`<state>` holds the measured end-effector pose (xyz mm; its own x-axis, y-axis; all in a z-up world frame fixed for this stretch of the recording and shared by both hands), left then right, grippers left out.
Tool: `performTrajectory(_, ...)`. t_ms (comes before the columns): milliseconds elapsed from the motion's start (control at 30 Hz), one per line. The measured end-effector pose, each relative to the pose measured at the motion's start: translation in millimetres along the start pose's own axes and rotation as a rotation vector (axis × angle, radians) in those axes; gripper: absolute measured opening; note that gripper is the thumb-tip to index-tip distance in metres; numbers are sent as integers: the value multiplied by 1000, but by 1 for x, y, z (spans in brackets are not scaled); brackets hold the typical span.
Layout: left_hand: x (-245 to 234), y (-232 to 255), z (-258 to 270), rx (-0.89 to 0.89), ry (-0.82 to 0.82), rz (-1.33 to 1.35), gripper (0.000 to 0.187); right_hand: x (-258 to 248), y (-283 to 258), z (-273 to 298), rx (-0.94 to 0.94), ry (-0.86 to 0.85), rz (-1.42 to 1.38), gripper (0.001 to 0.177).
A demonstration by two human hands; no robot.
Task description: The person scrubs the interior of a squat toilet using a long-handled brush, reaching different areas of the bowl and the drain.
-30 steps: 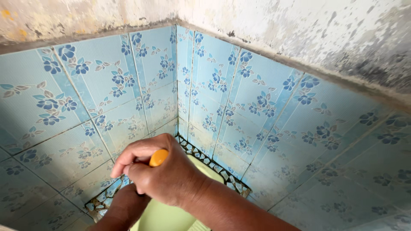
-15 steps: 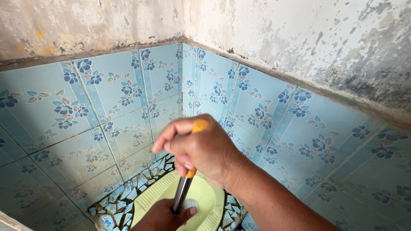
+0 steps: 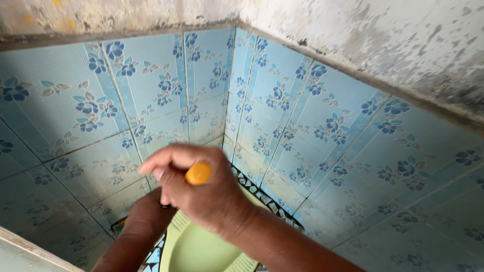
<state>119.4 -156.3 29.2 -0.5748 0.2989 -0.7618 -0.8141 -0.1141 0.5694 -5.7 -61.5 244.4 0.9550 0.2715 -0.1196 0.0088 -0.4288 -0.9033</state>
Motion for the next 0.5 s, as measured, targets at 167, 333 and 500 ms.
performTrajectory(167,31,-21,-31,180,-31,-367,35,10,29,5,89,47,6,17)
performTrajectory(333,25,-11,-30,155,-48,-329,38,10,22,0,78,76,54,17)
performTrajectory(500,21,2,-3,63,-153,-252,41,5,11,1,129,58,43,17)
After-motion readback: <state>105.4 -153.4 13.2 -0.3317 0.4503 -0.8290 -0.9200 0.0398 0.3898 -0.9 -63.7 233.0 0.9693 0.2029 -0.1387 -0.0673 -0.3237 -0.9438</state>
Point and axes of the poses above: each hand's wrist, its own z-axis away from the middle knuckle, its own x-axis out of the palm, y = z × x, the point moved 7 cm from there along -z, towards the middle knuckle, and after that the axes turned 7 degrees about -z, right-handed, at the moved point
